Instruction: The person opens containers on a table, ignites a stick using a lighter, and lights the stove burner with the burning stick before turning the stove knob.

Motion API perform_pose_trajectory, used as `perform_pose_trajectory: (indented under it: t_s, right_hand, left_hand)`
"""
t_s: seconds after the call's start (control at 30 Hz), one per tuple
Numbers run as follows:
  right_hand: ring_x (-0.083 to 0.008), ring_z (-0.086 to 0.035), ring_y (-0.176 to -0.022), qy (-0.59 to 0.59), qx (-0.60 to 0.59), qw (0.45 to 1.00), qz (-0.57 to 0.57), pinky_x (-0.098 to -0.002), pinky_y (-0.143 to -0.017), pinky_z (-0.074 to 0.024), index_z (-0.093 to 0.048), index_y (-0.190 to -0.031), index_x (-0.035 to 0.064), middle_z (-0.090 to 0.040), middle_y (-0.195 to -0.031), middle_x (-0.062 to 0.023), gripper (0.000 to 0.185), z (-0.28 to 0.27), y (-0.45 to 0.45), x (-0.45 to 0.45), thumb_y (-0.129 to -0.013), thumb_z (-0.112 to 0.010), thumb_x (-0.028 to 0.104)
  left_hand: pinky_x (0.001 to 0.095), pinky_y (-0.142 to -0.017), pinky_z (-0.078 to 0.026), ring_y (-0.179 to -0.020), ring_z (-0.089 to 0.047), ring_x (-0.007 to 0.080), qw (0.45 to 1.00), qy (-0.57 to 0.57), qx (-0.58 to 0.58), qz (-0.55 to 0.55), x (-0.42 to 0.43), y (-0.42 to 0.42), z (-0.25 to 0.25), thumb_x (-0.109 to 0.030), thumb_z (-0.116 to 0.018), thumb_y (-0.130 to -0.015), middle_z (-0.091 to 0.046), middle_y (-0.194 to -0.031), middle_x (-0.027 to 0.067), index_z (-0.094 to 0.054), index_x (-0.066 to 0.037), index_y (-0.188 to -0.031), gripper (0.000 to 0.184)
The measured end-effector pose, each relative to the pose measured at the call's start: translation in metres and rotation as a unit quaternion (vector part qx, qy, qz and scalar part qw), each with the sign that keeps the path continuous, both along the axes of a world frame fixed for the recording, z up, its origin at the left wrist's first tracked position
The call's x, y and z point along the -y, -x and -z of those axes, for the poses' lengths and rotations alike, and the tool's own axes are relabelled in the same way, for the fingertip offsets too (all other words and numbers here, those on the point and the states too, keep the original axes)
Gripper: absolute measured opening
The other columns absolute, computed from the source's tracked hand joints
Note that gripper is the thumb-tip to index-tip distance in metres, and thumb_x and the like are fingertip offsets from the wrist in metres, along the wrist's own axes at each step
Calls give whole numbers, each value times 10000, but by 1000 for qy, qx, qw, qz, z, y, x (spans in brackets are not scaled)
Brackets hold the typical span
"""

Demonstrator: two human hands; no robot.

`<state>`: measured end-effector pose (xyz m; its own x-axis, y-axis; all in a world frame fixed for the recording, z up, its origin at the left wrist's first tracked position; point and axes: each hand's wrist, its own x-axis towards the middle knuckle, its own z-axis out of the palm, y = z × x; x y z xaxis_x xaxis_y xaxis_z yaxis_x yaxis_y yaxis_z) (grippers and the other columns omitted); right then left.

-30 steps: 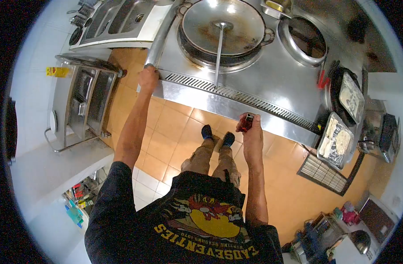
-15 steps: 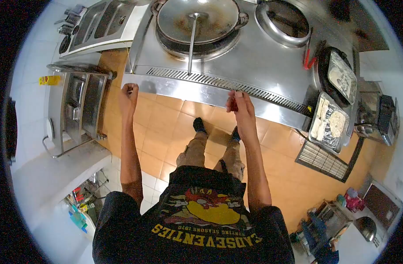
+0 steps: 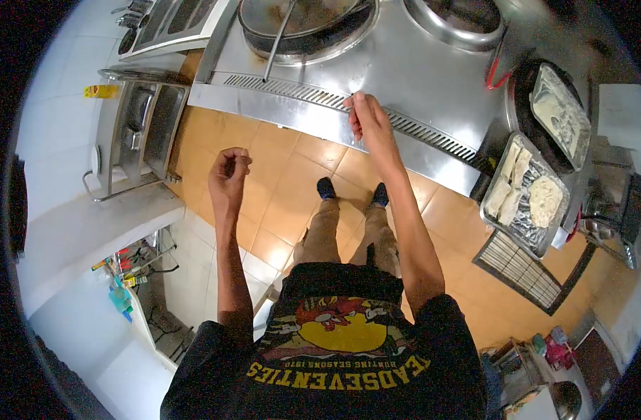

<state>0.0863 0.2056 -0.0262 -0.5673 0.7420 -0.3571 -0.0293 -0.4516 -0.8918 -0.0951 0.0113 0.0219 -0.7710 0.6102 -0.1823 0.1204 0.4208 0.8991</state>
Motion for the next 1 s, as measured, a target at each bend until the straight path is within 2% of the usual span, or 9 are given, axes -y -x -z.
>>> perform_pose_trajectory:
  t_s: [0.13, 0.23, 0.37, 0.5, 0.6, 0.8, 0.93, 0.97, 1.0]
  right_hand:
    - [-75, -414, -609, 41, 13, 999, 29, -223, -558, -331, -593, -818, 47, -468, -671, 13, 522, 6, 2, -12, -954, -431, 524]
    - [-72, -396, -569, 64, 20, 997, 47, -223, -532, -318, -576, -763, 70, -462, -632, 20, 530, 14, 6, -18, -933, -442, 554]
    - [-67, -378, -529, 32, 4, 998, 51, -222, -482, -283, -547, -726, 96, -453, -583, 33, 512, 36, 10, -26, -925, -435, 554]
    - [-61, -388, -539, 40, 6, 997, 64, -222, -496, -292, -554, -739, 105, -452, -593, 36, 509, 50, -2, -30, -923, -437, 565]
    - [-62, -409, -562, 51, 10, 997, 59, -222, -515, -315, -563, -763, 110, -464, -620, 32, 500, 55, -11, -23, -924, -440, 567]
    - [-83, -445, -595, 26, -39, 998, 52, -250, -552, -408, -560, -876, 32, -458, -677, 10, 489, 51, -10, 14, -955, -443, 500]
    - [-79, -448, -612, 39, 9, 999, 37, -228, -602, -395, -547, -870, 74, -484, -680, 21, 288, 49, -1, 47, -936, -575, 353]
    - [-69, -452, -621, 41, 9, 998, 42, -225, -590, -396, -581, -942, 60, -496, -695, 28, 203, 55, 2, 53, -909, -629, 255]
    - [-67, -453, -624, 30, 35, 997, 63, -226, -583, -396, -587, -968, 55, -500, -699, 30, 203, 56, 5, 58, -910, -626, 245]
  left_hand:
    - [173, -616, -389, -676, -475, 27, 999, -24, 42, 24, -19, -37, 4, -128, -624, -898, -553, -759, -30, -613, 8, -907, 137]
    - [170, -607, -380, -663, -461, 26, 998, 11, 38, 54, -33, -51, 9, -126, -612, -907, -542, -751, -33, -605, 15, -911, 141]
    - [174, -614, -388, -667, -476, 37, 997, 22, 47, 64, -41, -57, 16, -110, -601, -907, -558, -759, -22, -607, 13, -920, 124]
    - [195, -631, -408, -680, -499, 57, 998, 3, 41, 53, -35, -42, 25, -111, -598, -907, -583, -773, 4, -606, 9, -934, 124]
    - [197, -644, -416, -690, -510, 59, 997, 48, 22, 59, -33, -37, 23, -113, -595, -910, -587, -777, 10, -607, 9, -940, 126]
    - [206, -649, -436, -700, -530, 65, 995, 15, 59, 73, -35, -35, 35, -129, -606, -908, -597, -779, 14, -612, 5, -933, 136]
    - [204, -652, -443, -711, -543, 67, 992, 11, 86, 93, -44, -33, 50, -98, -593, -907, -605, -788, 18, -611, 8, -930, 110]
    - [202, -648, -443, -711, -544, 67, 991, 6, 93, 95, -47, -30, 54, -75, -584, -904, -607, -790, 18, -611, 7, -932, 92]
    - [202, -646, -443, -709, -542, 65, 989, 0, 100, 107, -45, -25, 59, -75, -587, -902, -607, -790, 18, -610, 10, -933, 94]
